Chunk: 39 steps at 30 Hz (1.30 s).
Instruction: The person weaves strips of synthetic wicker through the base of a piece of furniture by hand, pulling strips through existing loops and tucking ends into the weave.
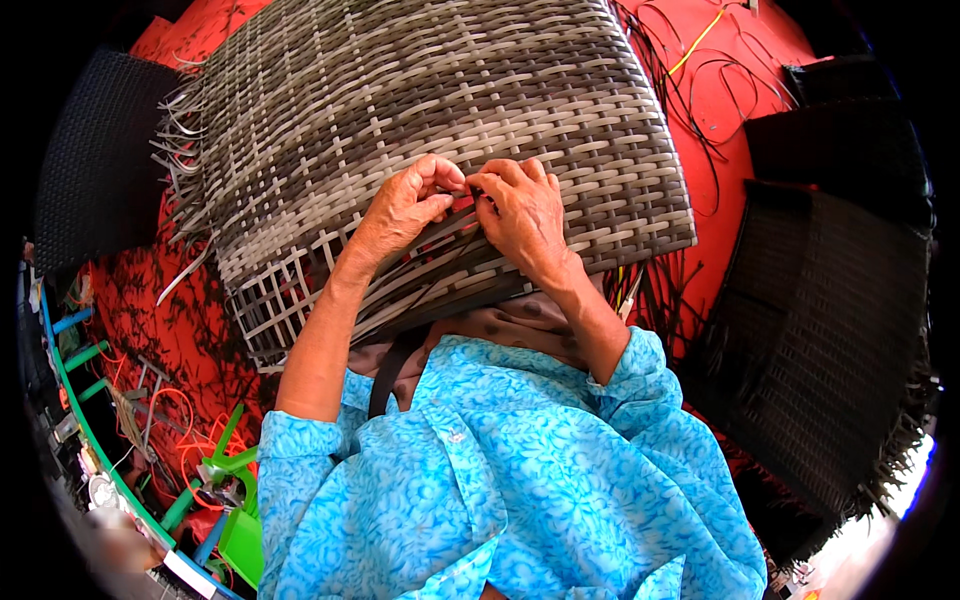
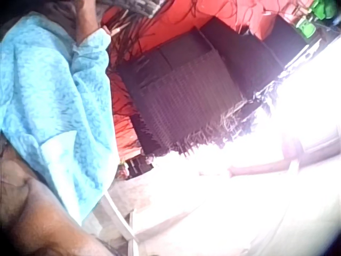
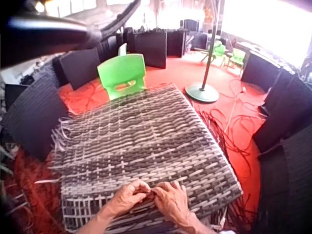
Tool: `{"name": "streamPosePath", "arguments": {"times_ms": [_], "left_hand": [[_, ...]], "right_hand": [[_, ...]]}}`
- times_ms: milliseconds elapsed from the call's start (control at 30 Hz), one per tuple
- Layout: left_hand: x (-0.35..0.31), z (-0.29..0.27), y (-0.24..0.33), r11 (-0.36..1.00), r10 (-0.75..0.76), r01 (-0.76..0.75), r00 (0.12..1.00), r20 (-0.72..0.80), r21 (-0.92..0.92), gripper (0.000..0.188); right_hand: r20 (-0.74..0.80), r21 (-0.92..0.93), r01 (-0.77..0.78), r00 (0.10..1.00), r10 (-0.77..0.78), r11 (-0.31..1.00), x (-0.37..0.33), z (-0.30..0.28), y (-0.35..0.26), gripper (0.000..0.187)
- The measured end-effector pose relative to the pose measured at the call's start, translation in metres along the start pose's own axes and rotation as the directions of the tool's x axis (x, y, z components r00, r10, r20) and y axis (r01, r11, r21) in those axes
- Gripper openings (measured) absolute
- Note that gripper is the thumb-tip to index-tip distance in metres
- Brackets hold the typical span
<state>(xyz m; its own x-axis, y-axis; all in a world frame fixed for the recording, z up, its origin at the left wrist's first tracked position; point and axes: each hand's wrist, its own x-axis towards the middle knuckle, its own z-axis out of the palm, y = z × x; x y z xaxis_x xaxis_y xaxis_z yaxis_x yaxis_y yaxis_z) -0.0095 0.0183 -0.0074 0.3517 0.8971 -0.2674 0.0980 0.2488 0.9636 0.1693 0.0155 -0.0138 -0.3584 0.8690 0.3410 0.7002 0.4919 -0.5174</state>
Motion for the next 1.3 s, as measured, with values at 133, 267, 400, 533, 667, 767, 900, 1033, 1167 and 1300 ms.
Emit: {"name": "streamPosePath", "arguments": {"times_ms": [133, 267, 400, 533, 667, 767, 900, 1033, 1167, 1300], "left_hand": [[0.000, 0.005, -0.004, 0.980, 0.081, -0.067, 0.994, -0.068, 0.186, 0.018], [0.001, 0.012, -0.011, 0.874, 0.272, -0.200, 0.957, -0.106, 0.442, 0.021], [0.001, 0.016, -0.012, 0.706, 0.434, -0.274, 0.896, -0.094, 0.653, 0.022], [0.003, 0.023, -0.013, 0.572, 0.492, -0.232, 0.865, -0.103, 0.786, 0.023], [0.002, 0.020, -0.011, 0.630, 0.458, -0.223, 0.880, -0.124, 0.744, 0.019], [0.007, 0.000, -0.009, 0.744, 0.351, -0.302, 0.936, 0.035, 0.596, 0.019], [0.015, -0.017, 0.001, 0.822, 0.245, -0.335, 0.938, 0.245, 0.460, 0.018], [0.015, -0.016, 0.001, 0.766, 0.267, -0.343, 0.939, 0.217, 0.544, 0.012], [0.018, 0.007, 0.003, 0.505, 0.562, -0.416, 0.823, 0.077, 0.757, 0.006], [0.024, 0.026, 0.005, 0.487, 0.683, -0.379, 0.727, -0.073, 0.787, 0.010]], "right_hand": [[0.064, 0.024, -0.047, 0.997, 0.045, 0.999, -0.001, 0.003, 0.005, 0.015], [-0.020, 0.069, -0.058, 0.998, 0.060, 0.996, -0.004, 0.013, 0.011, 0.012], [0.039, 0.124, -0.062, 0.998, 0.057, 0.990, -0.005, 0.009, 0.016, 0.012], [0.099, 0.157, -0.054, 0.994, 0.038, 0.986, -0.003, 0.004, 0.019, 0.012], [0.127, 0.183, -0.082, 0.990, 0.059, 0.980, -0.002, 0.002, 0.020, 0.012], [0.139, 0.185, -0.072, 0.989, 0.047, 0.980, 0.000, 0.000, 0.020, 0.013], [0.155, 0.237, -0.072, 0.987, 0.035, 0.969, 0.001, -0.004, 0.020, 0.014], [0.144, 0.268, -0.047, 0.990, 0.008, 0.962, 0.001, -0.004, 0.023, 0.016], [0.144, 0.314, -0.080, 0.989, 0.036, 0.946, 0.002, -0.003, 0.027, 0.020], [0.189, 0.401, -0.183, 0.975, 0.114, 0.898, 0.003, -0.001, 0.031, 0.020]]}}
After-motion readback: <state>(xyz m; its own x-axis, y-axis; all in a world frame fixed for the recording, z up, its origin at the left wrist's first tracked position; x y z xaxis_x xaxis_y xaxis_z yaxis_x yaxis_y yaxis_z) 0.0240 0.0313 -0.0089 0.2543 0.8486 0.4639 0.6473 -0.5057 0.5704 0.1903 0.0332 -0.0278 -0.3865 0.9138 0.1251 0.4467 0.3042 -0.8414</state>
